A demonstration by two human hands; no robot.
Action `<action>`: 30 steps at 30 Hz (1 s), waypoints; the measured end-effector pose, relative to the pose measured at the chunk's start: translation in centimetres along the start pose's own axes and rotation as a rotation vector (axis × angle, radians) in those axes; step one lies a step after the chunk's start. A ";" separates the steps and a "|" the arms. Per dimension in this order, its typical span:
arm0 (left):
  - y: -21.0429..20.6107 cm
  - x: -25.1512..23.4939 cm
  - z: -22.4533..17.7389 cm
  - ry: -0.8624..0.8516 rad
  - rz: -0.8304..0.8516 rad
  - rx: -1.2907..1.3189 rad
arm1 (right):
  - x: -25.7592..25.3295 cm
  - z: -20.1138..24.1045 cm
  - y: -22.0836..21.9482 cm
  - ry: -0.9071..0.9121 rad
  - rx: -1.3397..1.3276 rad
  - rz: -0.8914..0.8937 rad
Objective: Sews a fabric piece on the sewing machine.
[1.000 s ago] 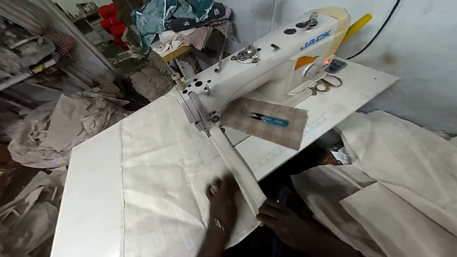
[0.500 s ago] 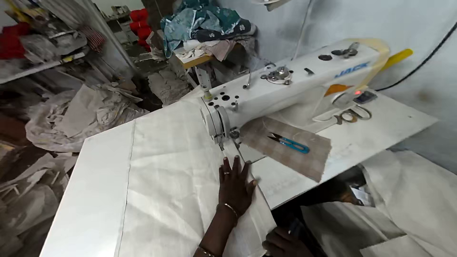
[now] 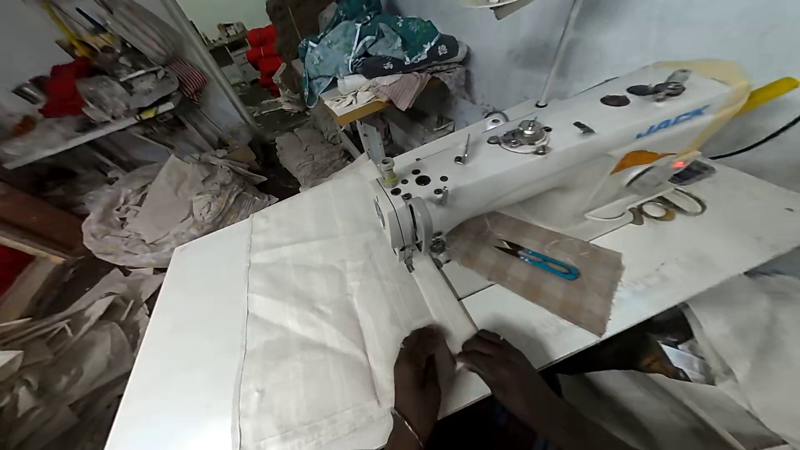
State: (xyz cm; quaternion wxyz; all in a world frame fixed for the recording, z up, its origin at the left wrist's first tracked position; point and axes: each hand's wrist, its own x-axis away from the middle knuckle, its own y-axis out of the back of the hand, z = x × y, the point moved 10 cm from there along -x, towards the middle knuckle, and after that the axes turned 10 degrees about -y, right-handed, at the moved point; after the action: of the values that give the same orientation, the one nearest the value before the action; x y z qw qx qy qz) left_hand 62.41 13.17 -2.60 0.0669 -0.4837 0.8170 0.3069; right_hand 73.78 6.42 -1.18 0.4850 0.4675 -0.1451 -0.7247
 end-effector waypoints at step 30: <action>3.6 -13.5 8.8 0.049 0.247 -0.090 | -7.3 -16.3 14.7 -0.406 0.350 -0.320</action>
State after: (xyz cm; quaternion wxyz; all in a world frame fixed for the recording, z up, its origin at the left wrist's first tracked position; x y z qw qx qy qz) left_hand 64.81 29.48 -2.56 -0.0131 -0.3891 0.8572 0.3371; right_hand 96.12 9.34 4.04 0.2379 0.4065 -0.2861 -0.8345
